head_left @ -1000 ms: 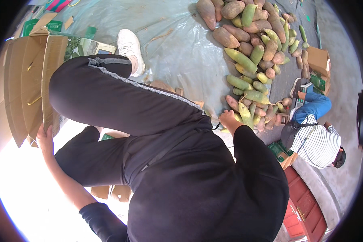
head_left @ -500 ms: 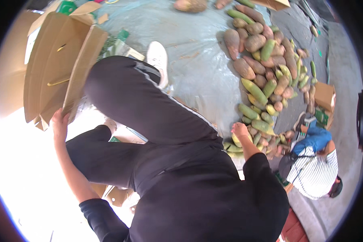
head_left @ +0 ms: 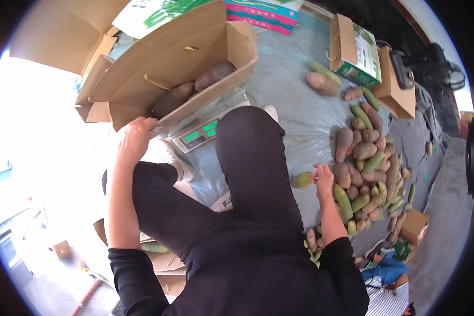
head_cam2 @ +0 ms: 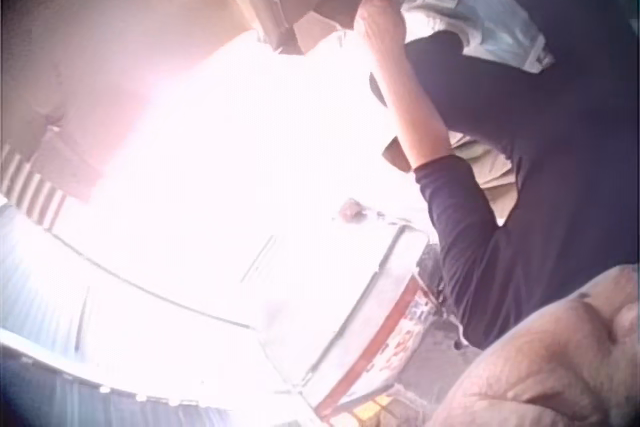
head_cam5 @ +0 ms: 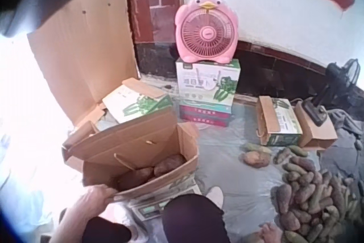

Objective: Weigh and pack green squash-like vegetables into cardboard boxes.

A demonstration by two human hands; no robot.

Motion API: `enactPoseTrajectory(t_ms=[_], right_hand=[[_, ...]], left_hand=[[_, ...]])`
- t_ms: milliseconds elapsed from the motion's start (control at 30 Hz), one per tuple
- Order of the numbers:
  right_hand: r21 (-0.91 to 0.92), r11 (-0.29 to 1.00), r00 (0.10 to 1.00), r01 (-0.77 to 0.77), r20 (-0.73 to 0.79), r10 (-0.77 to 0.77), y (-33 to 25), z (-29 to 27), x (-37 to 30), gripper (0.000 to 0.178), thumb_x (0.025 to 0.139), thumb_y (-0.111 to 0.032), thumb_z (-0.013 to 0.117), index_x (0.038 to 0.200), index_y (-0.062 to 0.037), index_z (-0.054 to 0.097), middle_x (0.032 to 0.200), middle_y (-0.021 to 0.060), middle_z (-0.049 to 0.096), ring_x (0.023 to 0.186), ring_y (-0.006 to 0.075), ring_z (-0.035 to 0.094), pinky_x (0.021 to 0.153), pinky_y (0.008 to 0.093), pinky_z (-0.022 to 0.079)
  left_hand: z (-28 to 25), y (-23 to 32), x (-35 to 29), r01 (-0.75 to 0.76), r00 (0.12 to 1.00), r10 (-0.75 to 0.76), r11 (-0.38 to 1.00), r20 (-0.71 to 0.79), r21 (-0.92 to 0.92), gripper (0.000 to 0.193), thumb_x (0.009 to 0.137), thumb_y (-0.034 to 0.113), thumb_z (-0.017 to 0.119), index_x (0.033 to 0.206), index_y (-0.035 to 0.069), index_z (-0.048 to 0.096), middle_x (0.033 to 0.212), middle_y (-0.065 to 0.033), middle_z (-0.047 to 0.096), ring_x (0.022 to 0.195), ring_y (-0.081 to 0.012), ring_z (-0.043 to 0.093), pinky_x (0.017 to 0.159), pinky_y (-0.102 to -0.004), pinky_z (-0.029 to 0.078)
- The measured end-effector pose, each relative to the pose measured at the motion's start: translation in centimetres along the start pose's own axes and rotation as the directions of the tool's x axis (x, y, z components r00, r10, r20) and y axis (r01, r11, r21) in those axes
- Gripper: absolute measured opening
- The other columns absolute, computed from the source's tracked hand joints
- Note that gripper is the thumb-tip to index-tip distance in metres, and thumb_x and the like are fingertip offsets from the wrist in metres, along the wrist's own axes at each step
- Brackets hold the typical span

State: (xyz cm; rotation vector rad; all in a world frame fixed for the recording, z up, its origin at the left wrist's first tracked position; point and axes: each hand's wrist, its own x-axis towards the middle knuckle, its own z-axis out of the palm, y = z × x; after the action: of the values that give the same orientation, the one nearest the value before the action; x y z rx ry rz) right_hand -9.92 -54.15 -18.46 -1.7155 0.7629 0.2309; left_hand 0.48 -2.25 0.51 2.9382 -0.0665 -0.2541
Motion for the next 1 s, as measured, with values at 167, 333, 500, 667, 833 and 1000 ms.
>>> enactPoseTrajectory(t_ms=[167, 333, 500, 667, 833, 1000], right_hand=[[0.115, 0.973, 0.976, 0.200, 0.066, -0.208, -10.5, 4.0, 0.9, 0.023, 0.095, -0.022, 0.050, 0.094, -0.0010, 0.060, 0.058, 0.0001, 0.050, 0.055, 0.0093, 0.050, 0.051, 0.0229, 0.039], [0.328, 0.829, 0.851, 0.453, 0.118, -0.511, -25.7, 7.6, -1.2, 0.026, 0.097, -0.023, 0.046, 0.098, 0.0021, 0.054, 0.058, -0.0015, 0.038, 0.053, 0.0115, 0.042, 0.053, 0.0252, 0.038], [0.596, 0.638, 0.653, 0.487, 0.237, -0.719, -37.7, 10.6, -4.1, 0.026, 0.097, -0.023, 0.045, 0.100, 0.0014, 0.055, 0.059, -0.0021, 0.036, 0.057, 0.0127, 0.040, 0.054, 0.0271, 0.036], [0.705, 0.577, 0.472, 0.413, 0.376, -0.798, -42.5, 15.8, -4.6, 0.026, 0.095, -0.022, 0.049, 0.104, 0.0019, 0.057, 0.062, -0.0006, 0.043, 0.065, 0.0168, 0.052, 0.059, 0.0281, 0.042], [0.611, 0.653, 0.501, 0.447, 0.433, -0.749, -41.7, 21.7, -3.5, 0.027, 0.096, -0.021, 0.048, 0.105, 0.0027, 0.057, 0.065, -0.0006, 0.047, 0.070, 0.0157, 0.056, 0.063, 0.0286, 0.047], [0.206, 0.701, 0.419, 0.683, 0.676, -0.607, -38.6, 26.1, -3.7, 0.032, 0.095, -0.027, 0.050, 0.109, -0.0003, 0.060, 0.089, 0.0074, 0.067, 0.086, 0.0121, 0.062, 0.074, 0.0247, 0.050]], left_hand=[[-1.3, 0.4, -0.1, 0.099, 0.992, -0.100, 0.995, 0.078, 0.010, 0.026, 0.078, 0.008, 0.062, 0.103, 0.010, 0.065, 0.088, -0.0135, 0.060, 0.089, -0.0330, 0.059, 0.078, -0.0414, 0.046], [-1.3, -0.1, -0.2, 0.073, 0.992, -0.073, 0.997, 0.101, 0.000, 0.024, 0.078, 0.010, 0.061, 0.102, 0.011, 0.066, 0.088, -0.0114, 0.061, 0.089, -0.0307, 0.060, 0.079, -0.0409, 0.047], [-1.5, -0.2, -0.1, 0.045, 0.995, -0.045, 0.999, 0.091, 0.004, 0.025, 0.078, 0.011, 0.060, 0.102, 0.011, 0.066, 0.088, -0.0112, 0.061, 0.090, -0.0305, 0.060, 0.079, -0.0410, 0.047], [-1.3, -0.5, -0.2, 0.028, 0.997, -0.029, 0.999, 0.077, 0.018, 0.024, 0.077, 0.010, 0.060, 0.101, 0.011, 0.066, 0.088, -0.0116, 0.061, 0.089, -0.0309, 0.060, 0.077, -0.0412, 0.048], [-1.2, -0.4, 0.0, 0.008, 0.998, -0.006, 1.000, 0.063, -0.017, 0.024, 0.077, 0.010, 0.060, 0.100, 0.011, 0.066, 0.087, -0.0115, 0.061, 0.088, -0.0310, 0.060, 0.077, -0.0412, 0.047], [-1.7, 0.0, -0.2, 0.038, 0.994, -0.036, 0.999, 0.107, -0.013, 0.024, 0.077, 0.010, 0.060, 0.100, 0.011, 0.066, 0.088, -0.0112, 0.060, 0.088, -0.0312, 0.059, 0.077, -0.0413, 0.047]])
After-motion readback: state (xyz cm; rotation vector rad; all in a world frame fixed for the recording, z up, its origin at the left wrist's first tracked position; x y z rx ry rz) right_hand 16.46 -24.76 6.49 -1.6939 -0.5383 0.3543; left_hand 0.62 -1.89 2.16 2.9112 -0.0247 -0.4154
